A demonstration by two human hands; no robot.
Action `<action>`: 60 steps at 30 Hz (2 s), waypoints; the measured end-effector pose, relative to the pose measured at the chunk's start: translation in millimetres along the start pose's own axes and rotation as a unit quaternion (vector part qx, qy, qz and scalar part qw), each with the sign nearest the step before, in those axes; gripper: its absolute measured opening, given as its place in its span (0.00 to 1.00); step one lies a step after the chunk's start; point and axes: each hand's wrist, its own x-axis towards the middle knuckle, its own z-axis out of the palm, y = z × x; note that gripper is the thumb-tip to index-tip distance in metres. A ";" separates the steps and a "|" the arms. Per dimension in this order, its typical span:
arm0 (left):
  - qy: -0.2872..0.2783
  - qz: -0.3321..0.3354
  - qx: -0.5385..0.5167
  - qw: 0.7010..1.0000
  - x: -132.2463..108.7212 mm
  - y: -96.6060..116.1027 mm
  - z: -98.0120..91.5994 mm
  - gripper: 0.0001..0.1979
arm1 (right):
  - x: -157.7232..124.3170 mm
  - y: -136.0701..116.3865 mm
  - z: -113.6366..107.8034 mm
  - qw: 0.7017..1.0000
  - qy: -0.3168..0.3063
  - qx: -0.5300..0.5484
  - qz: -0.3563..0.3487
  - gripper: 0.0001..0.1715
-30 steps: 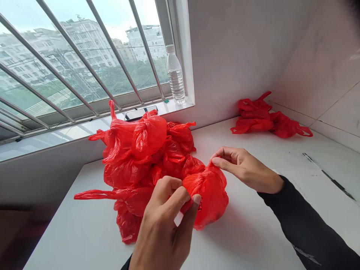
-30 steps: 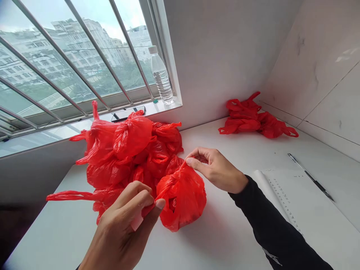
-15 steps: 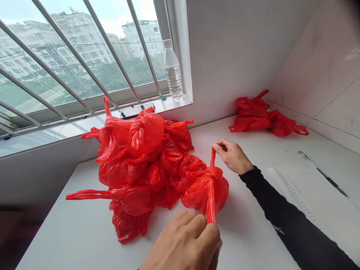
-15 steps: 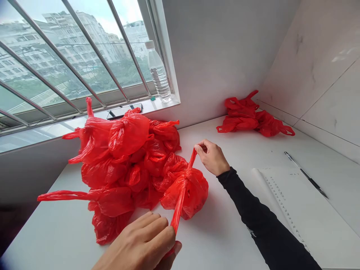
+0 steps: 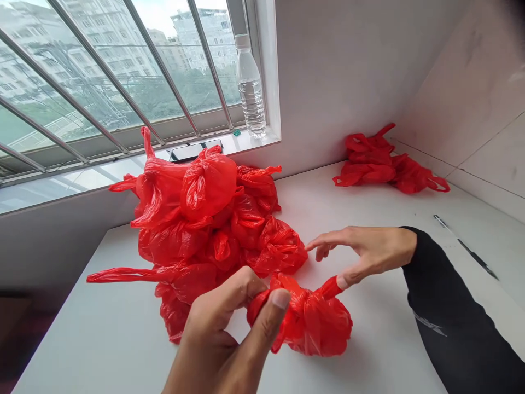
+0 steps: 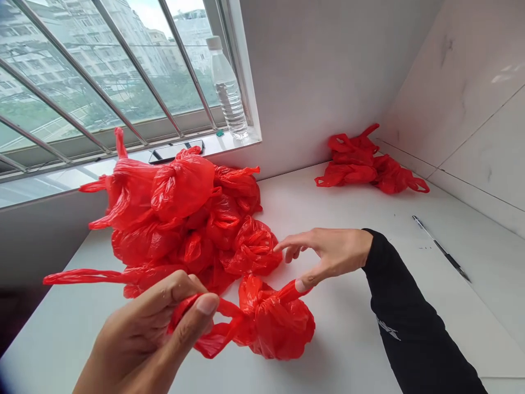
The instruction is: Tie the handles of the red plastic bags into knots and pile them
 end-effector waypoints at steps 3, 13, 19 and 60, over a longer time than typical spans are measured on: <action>0.031 -0.022 -0.040 0.998 4.9 -3.1 -2.2 0.17 | 1.3 0.0 4.4 0.999 -0.040 -0.008 0.019 0.24; 0.002 -0.060 -0.259 0.964 12.7 -16.9 -8.6 0.15 | 18.9 -5.2 5.3 0.967 0.204 0.140 -0.056 0.03; -0.030 -0.049 -0.341 0.938 15.0 -15.0 -0.4 0.19 | 35.3 0.0 12.1 0.907 0.349 0.217 -0.097 0.06; 0.000 -0.090 -0.308 0.947 1.3 -6.1 -3.4 0.22 | 24.0 -48.9 28.6 0.715 0.313 0.616 -0.107 0.21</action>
